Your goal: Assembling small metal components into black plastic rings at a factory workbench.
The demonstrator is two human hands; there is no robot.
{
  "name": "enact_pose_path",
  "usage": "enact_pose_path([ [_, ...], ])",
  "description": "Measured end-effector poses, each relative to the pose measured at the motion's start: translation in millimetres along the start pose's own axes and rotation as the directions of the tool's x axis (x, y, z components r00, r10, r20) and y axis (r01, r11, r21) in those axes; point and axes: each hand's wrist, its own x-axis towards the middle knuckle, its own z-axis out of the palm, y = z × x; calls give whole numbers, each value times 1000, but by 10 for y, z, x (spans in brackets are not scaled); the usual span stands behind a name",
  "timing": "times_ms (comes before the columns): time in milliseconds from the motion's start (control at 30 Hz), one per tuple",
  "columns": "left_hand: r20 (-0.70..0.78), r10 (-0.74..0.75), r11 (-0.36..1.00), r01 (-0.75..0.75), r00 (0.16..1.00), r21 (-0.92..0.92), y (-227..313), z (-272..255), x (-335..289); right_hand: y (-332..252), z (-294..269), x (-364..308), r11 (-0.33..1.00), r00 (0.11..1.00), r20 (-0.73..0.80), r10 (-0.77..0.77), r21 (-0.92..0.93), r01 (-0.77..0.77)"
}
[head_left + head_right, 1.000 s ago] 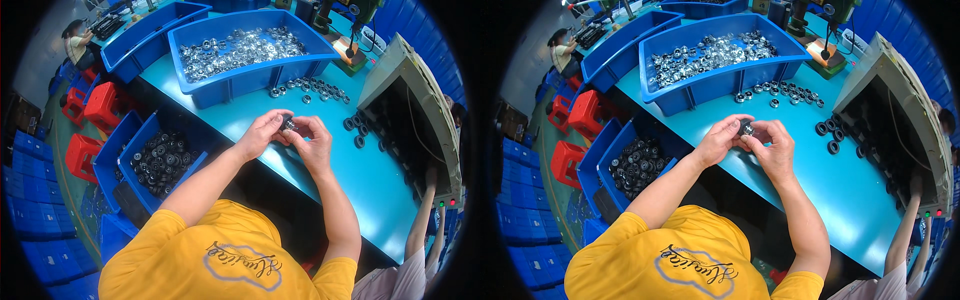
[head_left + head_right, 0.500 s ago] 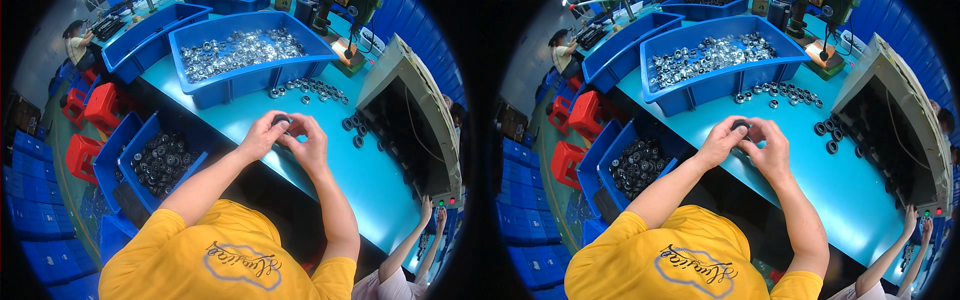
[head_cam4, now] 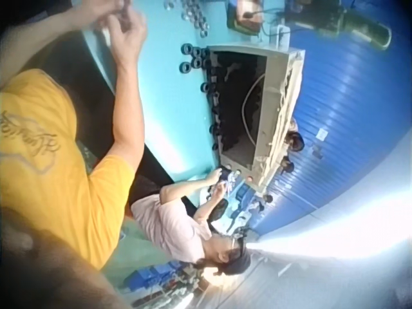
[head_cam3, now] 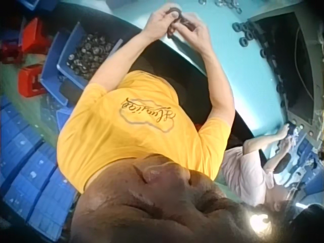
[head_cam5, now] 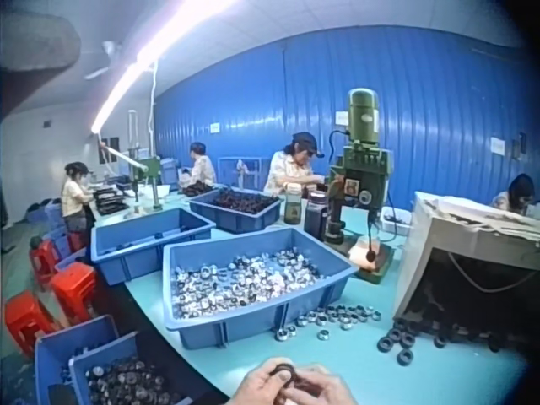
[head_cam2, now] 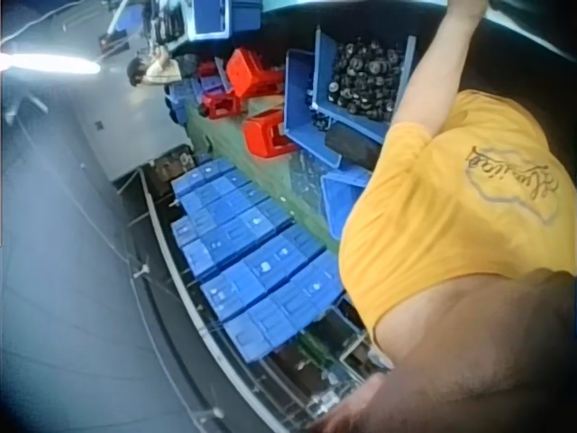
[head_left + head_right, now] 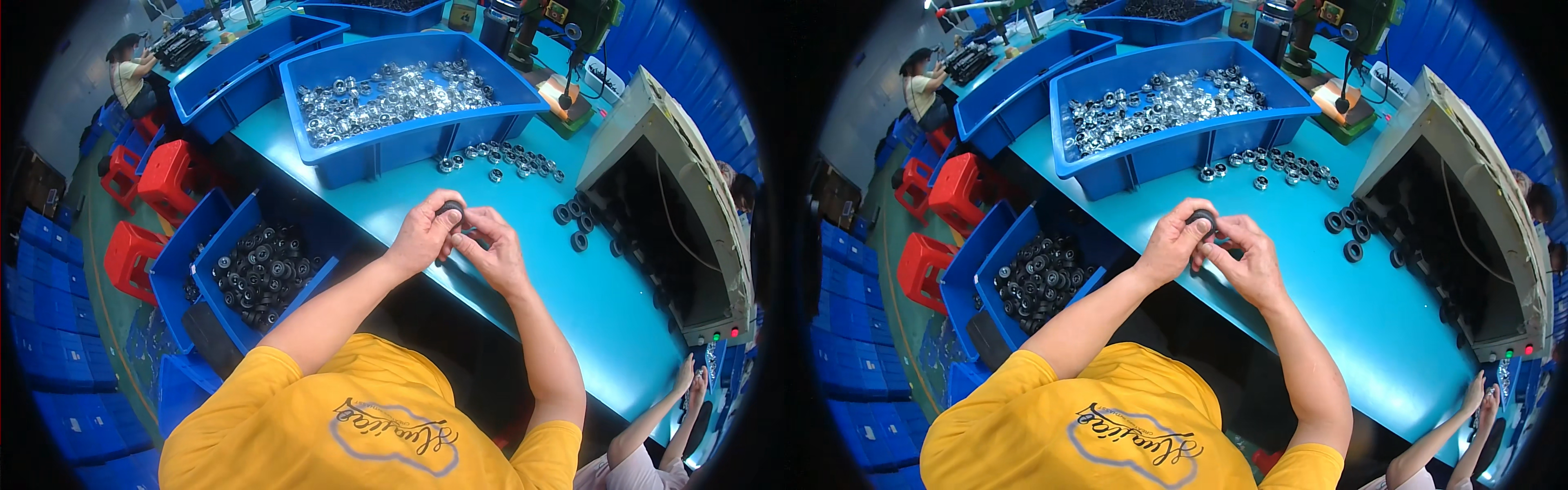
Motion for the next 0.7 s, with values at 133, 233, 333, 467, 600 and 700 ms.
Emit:
enact_pose_path([
  [133, -6, -46, 995, 47, 999, 86, -28, 6, 10, -56, 33, -23, 996, 997, -77, 25, -83, -31],
  [233, 79, -83, 997, 83, 993, 2, -17, -33, 38, 3, 0, -19, 993, 990, -113, 80, -81, -89],
  [333, 151, -74, 995, 83, 986, -51, 4, -60, 67, 79, -12, 4, 994, 985, -135, 111, 18, -110],
  [467, 93, -60, 998, 58, 994, 24, -17, -20, 63, 113, -5, -12, 991, 990, -126, 70, 123, -55],
  [600, -32, -17, 993, 20, 999, 115, -59, 56, 54, 79, -4, -24, 999, 994, -106, 35, 37, -32],
  [700, -57, 22, 974, -8, 998, 226, -39, 121, 76, 52, -21, -22, 995, 989, -110, 104, -1, -104],
])
